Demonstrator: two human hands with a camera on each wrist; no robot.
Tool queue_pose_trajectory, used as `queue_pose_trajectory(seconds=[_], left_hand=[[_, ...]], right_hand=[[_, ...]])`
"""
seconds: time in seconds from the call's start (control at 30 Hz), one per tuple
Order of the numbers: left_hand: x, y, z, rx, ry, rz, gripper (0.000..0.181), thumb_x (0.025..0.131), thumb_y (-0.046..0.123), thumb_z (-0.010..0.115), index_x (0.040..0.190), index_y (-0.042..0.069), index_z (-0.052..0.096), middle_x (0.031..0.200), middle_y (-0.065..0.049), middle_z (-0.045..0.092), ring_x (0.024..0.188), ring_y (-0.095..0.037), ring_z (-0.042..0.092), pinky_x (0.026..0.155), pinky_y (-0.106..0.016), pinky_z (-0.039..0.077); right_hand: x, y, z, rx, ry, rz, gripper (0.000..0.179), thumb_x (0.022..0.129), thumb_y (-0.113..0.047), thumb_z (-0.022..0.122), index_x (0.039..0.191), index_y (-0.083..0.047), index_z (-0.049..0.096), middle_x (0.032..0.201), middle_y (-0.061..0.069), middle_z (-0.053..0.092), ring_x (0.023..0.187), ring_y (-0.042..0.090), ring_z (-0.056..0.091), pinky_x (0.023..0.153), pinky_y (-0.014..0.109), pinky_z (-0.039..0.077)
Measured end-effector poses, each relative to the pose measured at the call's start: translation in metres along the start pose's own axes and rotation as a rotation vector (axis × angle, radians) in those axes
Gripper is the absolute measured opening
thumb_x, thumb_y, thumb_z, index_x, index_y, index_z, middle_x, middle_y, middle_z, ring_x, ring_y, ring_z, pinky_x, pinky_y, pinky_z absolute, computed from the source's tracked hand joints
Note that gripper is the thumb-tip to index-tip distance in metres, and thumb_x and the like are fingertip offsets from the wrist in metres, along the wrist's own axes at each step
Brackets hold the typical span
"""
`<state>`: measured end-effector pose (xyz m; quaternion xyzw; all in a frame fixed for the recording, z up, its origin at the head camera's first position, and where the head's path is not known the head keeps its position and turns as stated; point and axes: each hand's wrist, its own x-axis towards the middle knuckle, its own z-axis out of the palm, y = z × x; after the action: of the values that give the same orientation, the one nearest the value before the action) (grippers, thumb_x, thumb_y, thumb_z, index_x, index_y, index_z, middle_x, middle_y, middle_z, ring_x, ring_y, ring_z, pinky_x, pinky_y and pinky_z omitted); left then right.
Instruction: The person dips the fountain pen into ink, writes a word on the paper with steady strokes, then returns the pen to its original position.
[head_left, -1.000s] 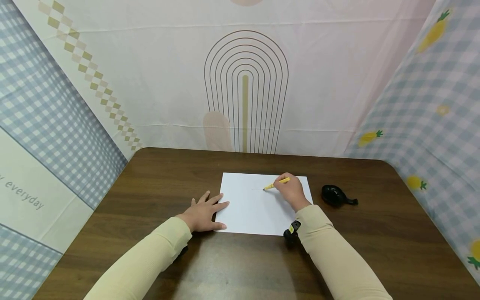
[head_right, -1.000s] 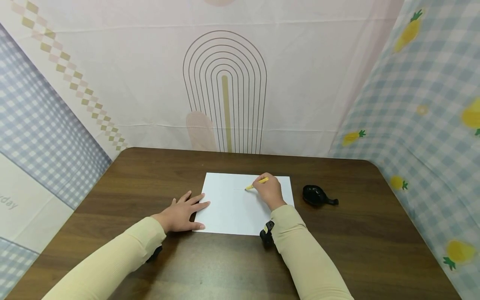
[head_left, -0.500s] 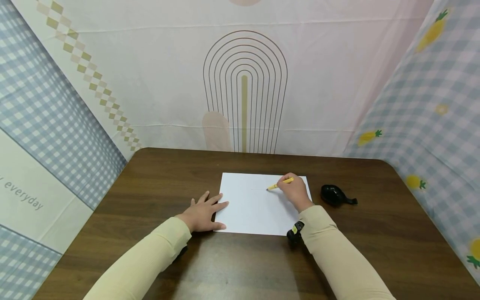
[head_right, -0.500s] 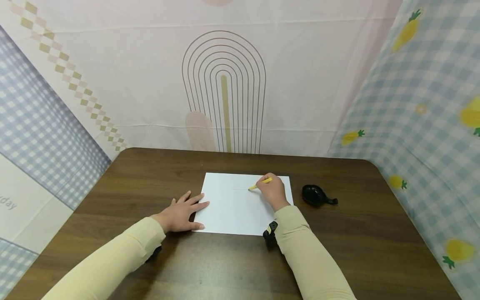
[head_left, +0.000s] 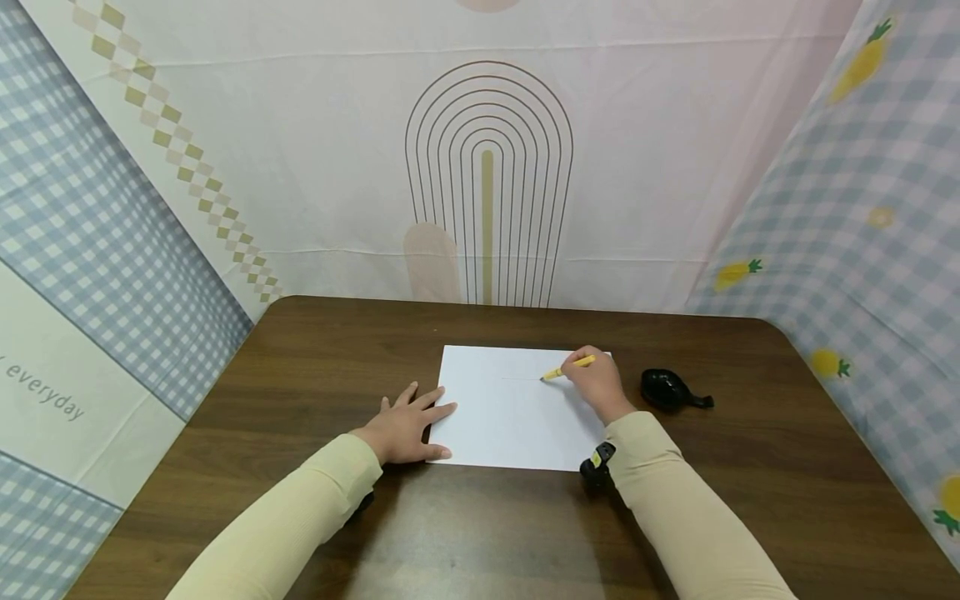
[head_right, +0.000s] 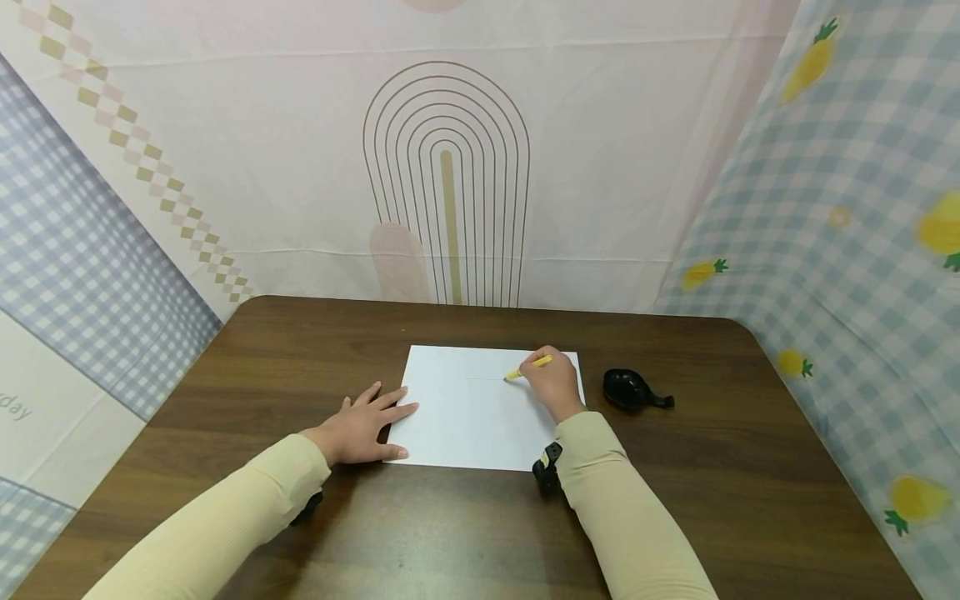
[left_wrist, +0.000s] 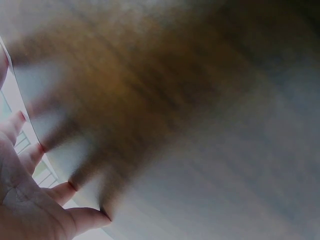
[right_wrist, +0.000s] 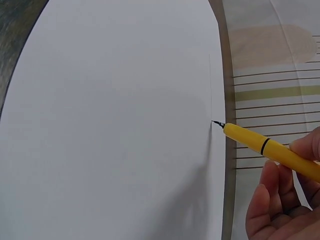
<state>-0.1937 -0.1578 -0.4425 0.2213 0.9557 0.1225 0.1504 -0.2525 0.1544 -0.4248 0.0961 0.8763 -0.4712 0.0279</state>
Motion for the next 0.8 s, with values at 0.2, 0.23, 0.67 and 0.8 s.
queue_pose_trajectory(seconds=[0.2,0.23,0.67,0.8], left_hand=[[-0.001,0.001,0.0,-0.002,-0.004,0.004,0.072,0.086,0.054,0.065,0.149,0.026,0.041,0.159,-0.004,0.024,0.145,-0.045,0.01,0.101,-0.076,0.016],[-0.001,0.001,0.0,-0.002,-0.006,0.004,0.073,0.087,0.054,0.065,0.149,0.026,0.04,0.159,-0.004,0.024,0.145,-0.045,0.009,0.102,-0.076,0.016],[-0.001,0.002,0.0,-0.002,-0.008,-0.003,0.074,0.086,0.054,0.065,0.149,0.027,0.039,0.16,-0.003,0.023,0.145,-0.044,0.009,0.102,-0.075,0.016],[-0.002,0.002,-0.001,-0.007,-0.012,-0.003,0.074,0.086,0.054,0.065,0.15,0.026,0.039,0.16,-0.004,0.022,0.145,-0.044,0.009,0.102,-0.076,0.015]], right_hand=[[0.0,0.003,-0.004,0.0,-0.002,0.023,0.015,0.089,-0.015,0.057,0.099,-0.004,0.062,0.1,0.012,0.059,0.078,0.019,0.049,0.063,0.027,0.041],[0.0,0.003,-0.005,0.001,0.0,0.027,0.015,0.089,-0.015,0.057,0.099,-0.004,0.062,0.1,0.012,0.059,0.078,0.02,0.049,0.063,0.027,0.041],[-0.001,0.007,-0.014,-0.008,0.01,0.035,0.015,0.09,-0.016,0.058,0.099,-0.004,0.061,0.097,0.011,0.058,0.077,0.02,0.048,0.062,0.027,0.041],[0.0,0.009,-0.016,-0.006,0.013,0.039,0.015,0.09,-0.016,0.058,0.099,-0.005,0.061,0.098,0.011,0.058,0.076,0.019,0.048,0.061,0.027,0.041]])
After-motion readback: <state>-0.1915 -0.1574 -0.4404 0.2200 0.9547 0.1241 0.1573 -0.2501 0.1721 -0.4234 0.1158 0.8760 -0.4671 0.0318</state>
